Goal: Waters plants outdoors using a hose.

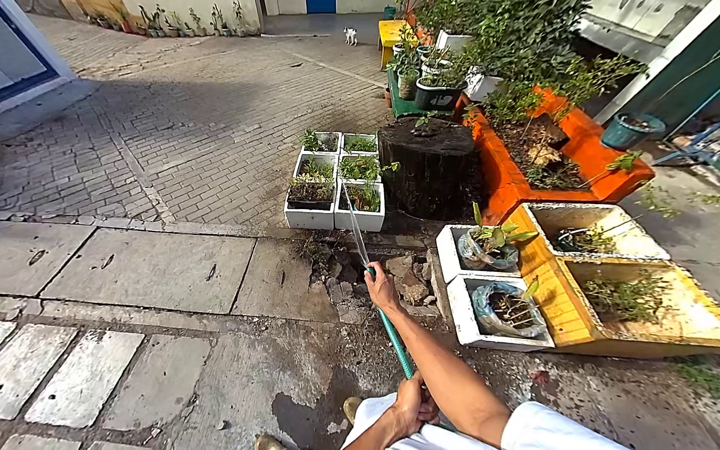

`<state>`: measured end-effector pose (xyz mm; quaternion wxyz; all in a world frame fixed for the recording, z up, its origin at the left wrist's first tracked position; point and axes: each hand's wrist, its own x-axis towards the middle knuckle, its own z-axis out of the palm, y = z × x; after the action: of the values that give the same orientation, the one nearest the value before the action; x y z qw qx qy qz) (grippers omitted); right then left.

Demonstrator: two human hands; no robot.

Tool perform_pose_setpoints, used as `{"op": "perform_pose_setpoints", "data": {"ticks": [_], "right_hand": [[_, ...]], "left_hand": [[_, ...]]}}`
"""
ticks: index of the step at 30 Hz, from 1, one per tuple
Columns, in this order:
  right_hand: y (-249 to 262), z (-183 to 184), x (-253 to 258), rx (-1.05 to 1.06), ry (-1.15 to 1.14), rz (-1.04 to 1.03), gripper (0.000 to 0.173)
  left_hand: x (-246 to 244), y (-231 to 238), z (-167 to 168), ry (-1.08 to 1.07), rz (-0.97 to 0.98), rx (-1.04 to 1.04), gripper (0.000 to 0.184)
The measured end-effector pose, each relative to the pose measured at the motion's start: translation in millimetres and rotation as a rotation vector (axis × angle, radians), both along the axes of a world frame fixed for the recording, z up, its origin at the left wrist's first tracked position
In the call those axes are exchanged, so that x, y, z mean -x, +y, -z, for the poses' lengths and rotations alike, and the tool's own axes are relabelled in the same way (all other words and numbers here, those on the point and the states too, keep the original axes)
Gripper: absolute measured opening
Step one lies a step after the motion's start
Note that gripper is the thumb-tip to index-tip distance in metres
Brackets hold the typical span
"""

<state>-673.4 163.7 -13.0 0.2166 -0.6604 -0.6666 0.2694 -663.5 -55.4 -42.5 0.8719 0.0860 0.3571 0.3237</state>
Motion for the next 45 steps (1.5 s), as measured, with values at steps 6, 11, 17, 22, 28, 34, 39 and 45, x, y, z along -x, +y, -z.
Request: {"op": "perform_pose_setpoints", "data": {"ticks": [6,11,17,22,28,34,39,45], "right_hand": [[-0.5,-0.2,-6.1,-0.020,-0.008,0.040,0.036],[-0.7,0.7,-5.0,-0.034,-0.001,0.040,0.036],[-1.6,1.1,-4.1,-0.051,0.001,0.039,0.036],[-1.6,0.1,-5.2,-0.053,0.015,0.048,0.036],[-2.3,-0.6,-4.7,-0.046,0.004,0.034,0.036],[-3.7,-3.4,-1.0,-0.013,0.006,0.006,0.037],[-3.8,-2.3,-3.8,-0.024,0.011,0.051,0.036],[-2.3,-3.5,-1.9,-0.003,0.008,0.009,0.037]], "left_hand": [[0.7,-0.7,-1.8,0.001,0.018,-0.027,0.060],[0.1,-0.9,-0.5,0.007,0.005,-0.019,0.061],[-0.6,-1.7,0.8,-0.010,0.002,-0.021,0.061],[-1.0,-2.0,0.4,-0.006,0.005,-0.024,0.062],[-2.2,-2.4,-0.5,0.003,0.003,-0.021,0.062],[-2.4,-2.6,-1.8,0.012,-0.005,-0.016,0.062],[-0.9,-2.1,-2.3,0.008,0.000,-0.026,0.060],[-3.0,-1.0,-1.5,0.022,-0.005,-0.002,0.062]]}}
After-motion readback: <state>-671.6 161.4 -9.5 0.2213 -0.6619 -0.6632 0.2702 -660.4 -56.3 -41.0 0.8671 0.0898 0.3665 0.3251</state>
